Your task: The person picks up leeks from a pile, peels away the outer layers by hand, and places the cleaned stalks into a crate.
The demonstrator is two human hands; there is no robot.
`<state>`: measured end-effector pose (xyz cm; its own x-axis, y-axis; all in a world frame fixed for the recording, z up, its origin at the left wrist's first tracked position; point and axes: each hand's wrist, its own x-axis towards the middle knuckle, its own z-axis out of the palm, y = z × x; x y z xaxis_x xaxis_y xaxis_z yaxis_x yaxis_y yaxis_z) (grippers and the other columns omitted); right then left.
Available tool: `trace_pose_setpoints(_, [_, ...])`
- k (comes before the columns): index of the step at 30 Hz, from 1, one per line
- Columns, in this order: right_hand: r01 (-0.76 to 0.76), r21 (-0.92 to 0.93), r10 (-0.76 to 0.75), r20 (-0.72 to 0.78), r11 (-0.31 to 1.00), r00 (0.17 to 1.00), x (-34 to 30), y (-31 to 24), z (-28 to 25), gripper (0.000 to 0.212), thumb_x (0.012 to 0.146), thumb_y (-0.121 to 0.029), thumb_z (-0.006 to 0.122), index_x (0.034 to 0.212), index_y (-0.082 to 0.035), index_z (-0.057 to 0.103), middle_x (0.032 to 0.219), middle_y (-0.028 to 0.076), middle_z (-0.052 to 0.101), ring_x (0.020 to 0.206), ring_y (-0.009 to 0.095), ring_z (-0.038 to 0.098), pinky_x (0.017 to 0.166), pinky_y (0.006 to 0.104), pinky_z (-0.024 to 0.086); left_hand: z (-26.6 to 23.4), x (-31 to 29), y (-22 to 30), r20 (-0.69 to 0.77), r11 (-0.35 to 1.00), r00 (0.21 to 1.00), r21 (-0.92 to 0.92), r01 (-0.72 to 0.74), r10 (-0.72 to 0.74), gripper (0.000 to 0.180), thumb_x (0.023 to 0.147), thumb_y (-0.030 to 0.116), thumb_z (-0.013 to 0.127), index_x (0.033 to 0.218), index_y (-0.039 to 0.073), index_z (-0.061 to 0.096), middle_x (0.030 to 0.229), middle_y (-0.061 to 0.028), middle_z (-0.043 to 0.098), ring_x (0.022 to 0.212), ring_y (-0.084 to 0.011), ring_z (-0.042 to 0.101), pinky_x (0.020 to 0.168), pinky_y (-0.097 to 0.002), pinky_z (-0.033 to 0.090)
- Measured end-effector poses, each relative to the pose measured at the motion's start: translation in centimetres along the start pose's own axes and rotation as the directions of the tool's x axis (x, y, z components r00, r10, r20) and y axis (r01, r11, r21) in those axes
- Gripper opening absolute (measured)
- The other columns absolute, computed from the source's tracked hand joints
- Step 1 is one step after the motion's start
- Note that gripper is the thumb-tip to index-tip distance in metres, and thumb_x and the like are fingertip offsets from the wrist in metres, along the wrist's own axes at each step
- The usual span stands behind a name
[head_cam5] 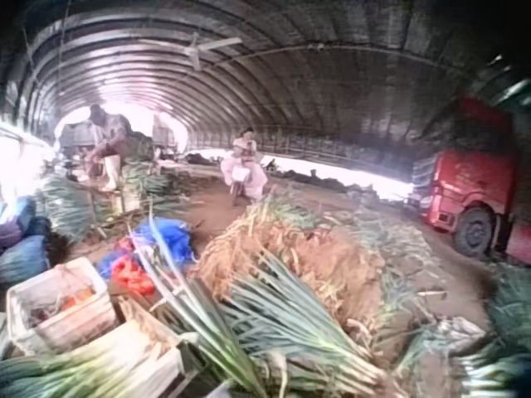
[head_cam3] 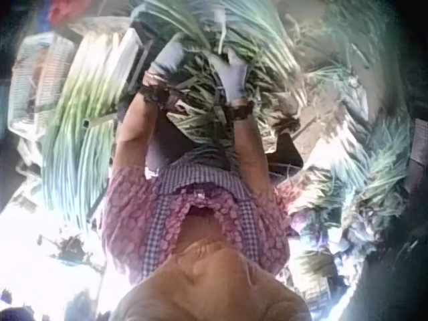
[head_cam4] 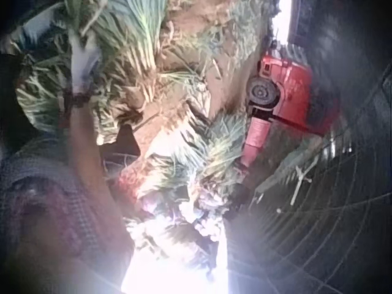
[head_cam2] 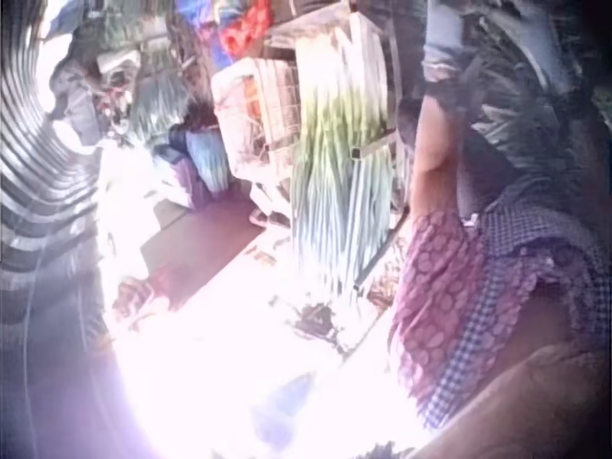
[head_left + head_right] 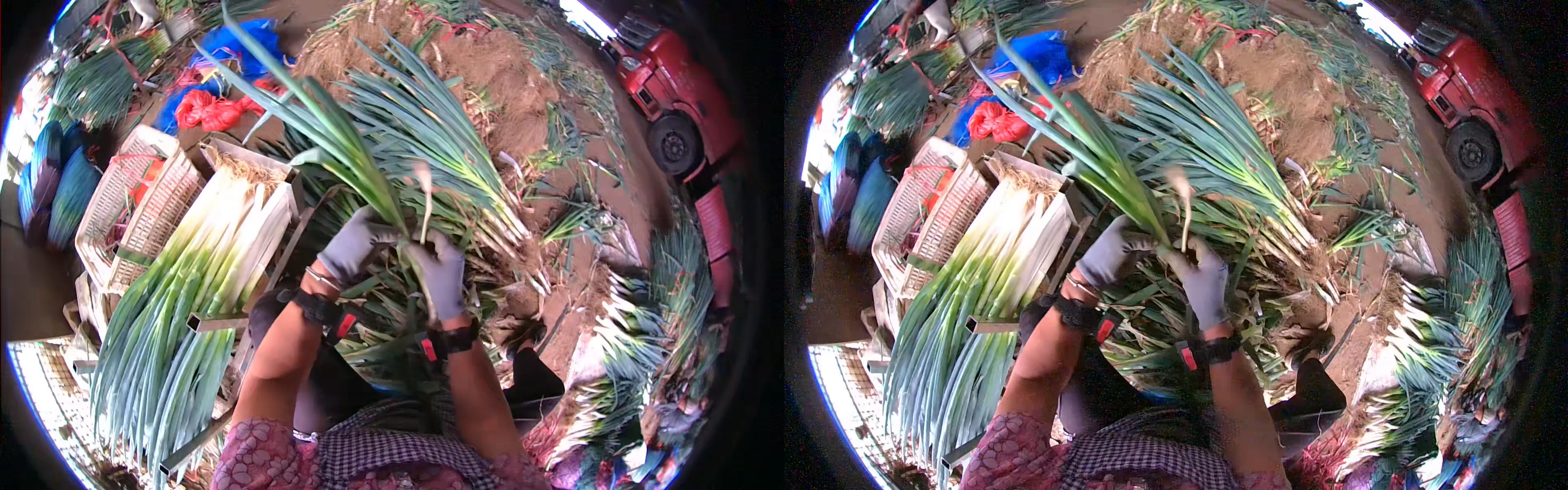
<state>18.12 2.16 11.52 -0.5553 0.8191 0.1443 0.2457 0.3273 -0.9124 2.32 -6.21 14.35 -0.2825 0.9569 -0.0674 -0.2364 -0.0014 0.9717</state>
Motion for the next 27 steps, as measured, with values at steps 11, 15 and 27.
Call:
trace_pose_setpoints(11, [0.112,-0.158,-0.137,-0.159,0.981,0.978,-1.5,0.6,2.2,0.035,0.075,-0.013,0.073,0.103,0.0,0.056,0.092,0.014,0.062,0.08,0.029,0.06,0.07,0.0378,0.047,1.3,0.5,-1.4,-0.088,0.991,0.996,-0.128,-0.023,0.011,0.03,0.079,0.002,0.064,0.108,-0.004,0.057,0.097,-0.0078,0.065,0.086,-0.0155,0.06,0.08,-0.0283,0.049])
trace_pose_setpoints(15, [-0.431,0.618,0.342,0.265,0.657,0.902,-0.4,0.1,0.4,0.033,0.075,-0.014,0.074,0.101,0.0,0.058,0.08,0.006,0.061,0.074,0.022,0.058,0.071,0.0322,0.047,1.7,1.2,0.0,-0.123,0.976,0.987,-0.181,-0.124,0.103,0.036,0.081,0.008,0.07,0.112,-0.004,0.057,0.1,-0.0062,0.064,0.087,-0.0131,0.057,0.08,-0.0271,0.047])
trace_pose_setpoints(27, [-0.012,0.333,0.025,-0.036,0.943,0.999,0.8,-1.1,1.9,0.028,0.072,-0.005,0.069,0.098,-0.001,0.062,0.085,0.002,0.064,0.075,0.009,0.054,0.07,0.0255,0.046,2.3,2.7,-2.0,-0.302,0.967,0.951,-0.21,-0.142,0.074,0.02,0.079,0.0,0.066,0.098,-0.004,0.062,0.088,-0.0056,0.065,0.074,-0.0119,0.06,0.069,-0.0258,0.049])
